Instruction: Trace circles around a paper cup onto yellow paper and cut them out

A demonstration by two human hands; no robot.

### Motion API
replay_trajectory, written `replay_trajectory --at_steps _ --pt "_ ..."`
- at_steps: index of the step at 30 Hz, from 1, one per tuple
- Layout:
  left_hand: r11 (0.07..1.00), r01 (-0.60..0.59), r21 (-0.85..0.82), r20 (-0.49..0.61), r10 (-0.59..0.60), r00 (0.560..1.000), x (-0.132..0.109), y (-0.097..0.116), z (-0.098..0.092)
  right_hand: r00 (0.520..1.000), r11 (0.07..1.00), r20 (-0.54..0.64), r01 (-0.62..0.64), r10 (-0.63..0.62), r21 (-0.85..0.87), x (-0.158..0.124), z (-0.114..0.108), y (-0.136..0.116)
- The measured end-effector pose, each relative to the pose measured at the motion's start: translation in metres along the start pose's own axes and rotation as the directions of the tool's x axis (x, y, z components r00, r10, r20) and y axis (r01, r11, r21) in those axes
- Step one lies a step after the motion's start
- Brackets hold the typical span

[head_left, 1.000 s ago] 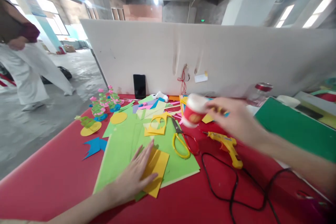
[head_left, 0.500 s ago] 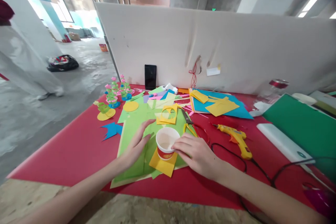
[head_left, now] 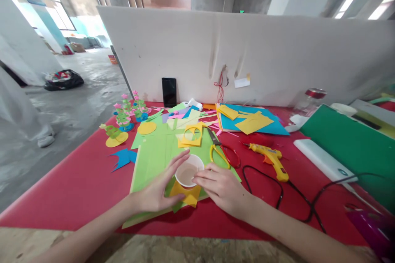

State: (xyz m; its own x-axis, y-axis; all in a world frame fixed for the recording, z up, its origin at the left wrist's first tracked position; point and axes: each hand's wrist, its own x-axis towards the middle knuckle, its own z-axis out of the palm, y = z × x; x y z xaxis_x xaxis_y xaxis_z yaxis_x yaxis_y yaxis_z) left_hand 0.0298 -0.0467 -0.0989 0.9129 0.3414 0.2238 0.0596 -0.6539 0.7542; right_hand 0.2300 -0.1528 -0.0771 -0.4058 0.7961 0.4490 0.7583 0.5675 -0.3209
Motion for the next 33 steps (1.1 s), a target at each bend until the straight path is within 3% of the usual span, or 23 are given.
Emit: replay_trajectory --at_steps 5,11,15,23,29,33 --pt "1.000 0.027 -0.011 -0.113 -0.028 0.993 0.004 -0.003 0.009 0.992 0.994 -0.073 -0.100 0.102 0.034 -0.010 -0.004 -0.007" --pt "1.000 0.024 0.002 -0.125 -0.023 0.992 0.005 -0.002 0.007 0.946 0.957 -0.157 -0.267 0.282 0.110 -0.051 -0.019 -0.025" --pt "0.999 0.040 0.018 -0.158 -0.037 0.987 0.005 -0.002 0.006 0.925 0.931 -0.139 -0.336 0.355 0.139 -0.073 -0.008 -0.030" --pt "0.997 -0.002 0.076 -0.108 0.010 0.994 0.006 0.003 0.007 0.955 0.962 0.121 -0.268 0.272 -0.054 -0.064 0.028 -0.038" --pt "0.995 0.014 0.101 -0.054 -0.009 0.999 0.005 0.003 0.001 0.963 0.964 0.095 -0.244 0.254 -0.108 -0.059 0.043 -0.038" --pt "0.984 0.038 0.174 -0.147 -0.012 0.989 0.000 0.006 -0.009 0.968 0.964 0.077 -0.228 0.240 -0.140 -0.060 0.048 -0.039"
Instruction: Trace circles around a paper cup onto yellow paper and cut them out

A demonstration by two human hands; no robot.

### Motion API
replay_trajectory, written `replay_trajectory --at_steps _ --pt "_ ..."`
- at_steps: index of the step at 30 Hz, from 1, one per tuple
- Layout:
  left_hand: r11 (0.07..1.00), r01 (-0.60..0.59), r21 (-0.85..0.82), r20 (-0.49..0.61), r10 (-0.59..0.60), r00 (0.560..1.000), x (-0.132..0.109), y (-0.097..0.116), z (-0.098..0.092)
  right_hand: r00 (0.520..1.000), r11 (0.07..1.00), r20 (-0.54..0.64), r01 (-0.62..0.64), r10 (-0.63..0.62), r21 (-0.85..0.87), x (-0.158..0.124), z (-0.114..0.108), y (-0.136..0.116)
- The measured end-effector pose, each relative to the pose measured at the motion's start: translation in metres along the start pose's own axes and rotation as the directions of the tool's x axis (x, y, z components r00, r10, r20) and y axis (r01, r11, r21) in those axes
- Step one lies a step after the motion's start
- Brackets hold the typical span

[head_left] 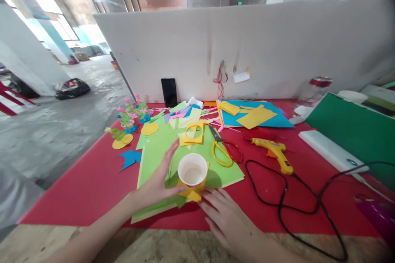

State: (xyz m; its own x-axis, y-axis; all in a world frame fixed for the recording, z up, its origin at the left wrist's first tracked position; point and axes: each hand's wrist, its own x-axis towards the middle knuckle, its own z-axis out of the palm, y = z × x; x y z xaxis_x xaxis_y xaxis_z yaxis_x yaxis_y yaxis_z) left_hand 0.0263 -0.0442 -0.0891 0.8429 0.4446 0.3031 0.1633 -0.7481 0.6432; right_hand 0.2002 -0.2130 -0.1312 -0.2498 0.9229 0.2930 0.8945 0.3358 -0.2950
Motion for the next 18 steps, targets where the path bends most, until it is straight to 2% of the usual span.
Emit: replay_trajectory --at_steps 3,5,7,9,12,15,18 --pt "0.991 0.087 0.097 -0.161 -0.071 0.984 -0.008 0.003 -0.005 1.000 1.000 0.008 0.010 -0.010 -0.028 0.000 0.002 -0.002" --pt "0.972 0.144 0.188 -0.210 -0.103 0.972 -0.017 0.005 -0.006 0.999 0.999 0.027 0.019 -0.018 -0.039 0.000 0.004 -0.003" --pt "0.947 0.097 0.307 -0.128 -0.059 0.990 -0.027 0.007 -0.004 0.999 0.999 0.041 0.019 -0.017 -0.043 0.001 0.006 -0.005" --pt "0.908 0.007 0.419 0.025 -0.019 1.000 -0.036 0.009 -0.001 0.999 0.999 0.043 0.006 -0.005 -0.046 0.002 0.008 -0.007" --pt "0.850 -0.066 0.523 0.195 -0.044 0.980 -0.045 0.014 0.005 0.999 0.999 0.049 -0.023 0.025 -0.048 0.004 0.011 -0.013" --pt "0.827 -0.102 0.553 0.297 -0.082 0.951 -0.045 0.015 0.009 0.997 0.998 0.072 -0.038 0.042 -0.049 0.007 0.012 -0.020" --pt "0.836 -0.108 0.538 0.349 -0.105 0.931 -0.037 0.011 0.008 0.994 0.999 0.104 -0.010 0.014 -0.039 0.011 0.013 -0.029"
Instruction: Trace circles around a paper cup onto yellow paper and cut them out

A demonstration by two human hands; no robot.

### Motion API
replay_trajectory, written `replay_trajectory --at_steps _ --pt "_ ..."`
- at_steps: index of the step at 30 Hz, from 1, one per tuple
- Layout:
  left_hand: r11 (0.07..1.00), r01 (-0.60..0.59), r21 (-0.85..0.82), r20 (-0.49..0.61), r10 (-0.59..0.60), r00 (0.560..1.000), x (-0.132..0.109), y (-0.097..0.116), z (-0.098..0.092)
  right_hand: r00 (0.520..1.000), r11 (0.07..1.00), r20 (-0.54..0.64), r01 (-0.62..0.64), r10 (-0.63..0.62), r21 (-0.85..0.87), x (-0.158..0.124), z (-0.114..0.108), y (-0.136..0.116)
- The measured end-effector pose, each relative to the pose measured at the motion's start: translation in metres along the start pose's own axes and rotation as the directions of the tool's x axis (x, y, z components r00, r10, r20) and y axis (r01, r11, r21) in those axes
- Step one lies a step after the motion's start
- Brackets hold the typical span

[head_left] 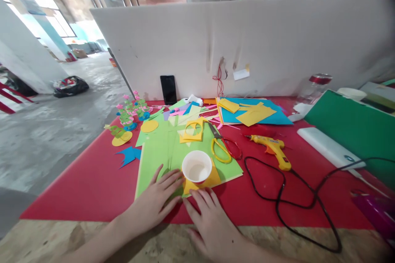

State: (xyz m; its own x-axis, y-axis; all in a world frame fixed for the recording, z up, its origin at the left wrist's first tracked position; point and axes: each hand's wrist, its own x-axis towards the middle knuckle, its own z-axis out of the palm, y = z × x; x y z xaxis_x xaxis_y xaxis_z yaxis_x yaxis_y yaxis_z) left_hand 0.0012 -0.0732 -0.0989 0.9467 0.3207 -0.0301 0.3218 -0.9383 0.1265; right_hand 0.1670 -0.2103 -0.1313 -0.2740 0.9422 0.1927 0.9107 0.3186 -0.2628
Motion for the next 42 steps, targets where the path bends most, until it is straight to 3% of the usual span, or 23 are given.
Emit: replay_trajectory --at_steps 6,9,12,16,20,23,28,38,42 --pt "0.990 -0.026 -0.136 0.031 0.030 0.999 0.017 -0.013 -0.009 0.999 0.999 0.025 -0.021 0.020 0.031 0.004 0.001 -0.007" --pt "0.954 0.020 -0.298 -0.062 -0.041 0.997 0.019 -0.015 -0.004 0.999 0.999 0.040 -0.023 0.021 0.043 0.004 0.000 -0.007" --pt "0.909 0.085 -0.407 -0.184 -0.173 0.968 0.019 -0.012 -0.003 0.998 0.998 0.057 -0.023 0.020 0.050 0.004 -0.002 -0.006" --pt "0.872 -0.033 -0.488 -0.311 -0.138 0.940 0.026 0.002 -0.023 0.997 0.998 0.077 -0.009 0.005 0.056 0.005 -0.003 -0.004" --pt "0.937 -0.176 -0.300 -0.258 0.098 0.961 0.047 0.019 -0.049 0.997 0.998 0.081 -0.020 0.016 0.055 0.005 0.000 -0.004" --pt "0.973 -0.211 -0.088 -0.190 0.192 0.963 0.063 0.026 -0.055 0.997 0.998 0.069 -0.043 0.040 0.053 0.004 0.002 -0.005" --pt "0.974 -0.217 0.067 -0.069 0.222 0.973 0.073 0.026 -0.047 0.998 0.997 0.048 -0.051 0.048 0.062 0.003 0.002 -0.006" --pt "0.970 -0.230 0.077 -0.075 0.236 0.969 0.074 0.025 -0.043 0.999 0.991 0.004 -0.041 0.041 0.128 0.004 0.004 -0.004" --pt "0.972 -0.226 0.064 -0.094 0.232 0.968 0.075 0.025 -0.041 0.994 0.977 -0.091 -0.033 0.053 0.209 0.002 -0.001 -0.005"
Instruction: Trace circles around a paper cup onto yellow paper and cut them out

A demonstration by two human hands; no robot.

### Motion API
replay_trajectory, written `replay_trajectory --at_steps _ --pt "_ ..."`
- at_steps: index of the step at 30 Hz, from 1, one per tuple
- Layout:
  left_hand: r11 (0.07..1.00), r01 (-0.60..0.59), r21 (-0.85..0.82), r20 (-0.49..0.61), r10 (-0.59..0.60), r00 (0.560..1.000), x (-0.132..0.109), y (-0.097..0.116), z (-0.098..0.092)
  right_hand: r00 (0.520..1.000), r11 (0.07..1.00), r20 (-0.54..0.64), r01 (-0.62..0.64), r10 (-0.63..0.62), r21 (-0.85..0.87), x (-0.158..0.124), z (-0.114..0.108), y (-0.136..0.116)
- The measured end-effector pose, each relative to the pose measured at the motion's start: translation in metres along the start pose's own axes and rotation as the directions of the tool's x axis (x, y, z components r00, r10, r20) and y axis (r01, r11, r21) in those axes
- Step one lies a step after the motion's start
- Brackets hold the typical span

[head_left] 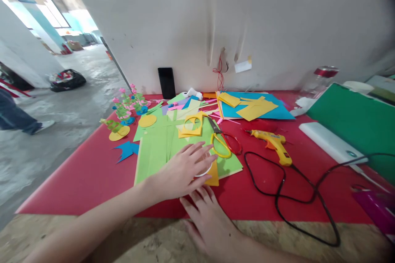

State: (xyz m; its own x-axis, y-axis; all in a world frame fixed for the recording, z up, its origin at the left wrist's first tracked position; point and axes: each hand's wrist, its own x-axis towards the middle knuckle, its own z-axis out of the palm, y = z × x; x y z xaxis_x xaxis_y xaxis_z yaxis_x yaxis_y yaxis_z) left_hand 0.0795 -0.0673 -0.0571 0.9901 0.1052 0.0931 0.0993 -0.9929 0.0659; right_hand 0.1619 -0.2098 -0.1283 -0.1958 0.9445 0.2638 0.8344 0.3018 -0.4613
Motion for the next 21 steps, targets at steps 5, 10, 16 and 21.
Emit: replay_trajectory --at_steps 5,10,16,21 --pt "0.999 0.010 -0.031 -0.012 -0.010 1.000 -0.001 -0.001 0.001 0.953 0.983 -0.277 -0.075 0.119 0.166 0.003 -0.021 0.002" --pt "0.996 0.018 -0.084 -0.026 -0.021 0.999 -0.001 -0.001 0.001 0.821 0.933 -0.490 -0.133 0.293 0.334 0.008 -0.043 0.017" --pt "0.994 0.027 -0.111 -0.063 -0.034 0.997 0.000 0.000 0.002 0.855 0.843 -0.324 -0.213 0.405 0.494 0.023 -0.022 0.036" --pt "0.988 0.012 -0.153 -0.031 -0.017 0.999 0.000 0.000 -0.001 0.874 0.804 -0.280 -0.186 0.398 0.564 0.042 -0.005 0.044"
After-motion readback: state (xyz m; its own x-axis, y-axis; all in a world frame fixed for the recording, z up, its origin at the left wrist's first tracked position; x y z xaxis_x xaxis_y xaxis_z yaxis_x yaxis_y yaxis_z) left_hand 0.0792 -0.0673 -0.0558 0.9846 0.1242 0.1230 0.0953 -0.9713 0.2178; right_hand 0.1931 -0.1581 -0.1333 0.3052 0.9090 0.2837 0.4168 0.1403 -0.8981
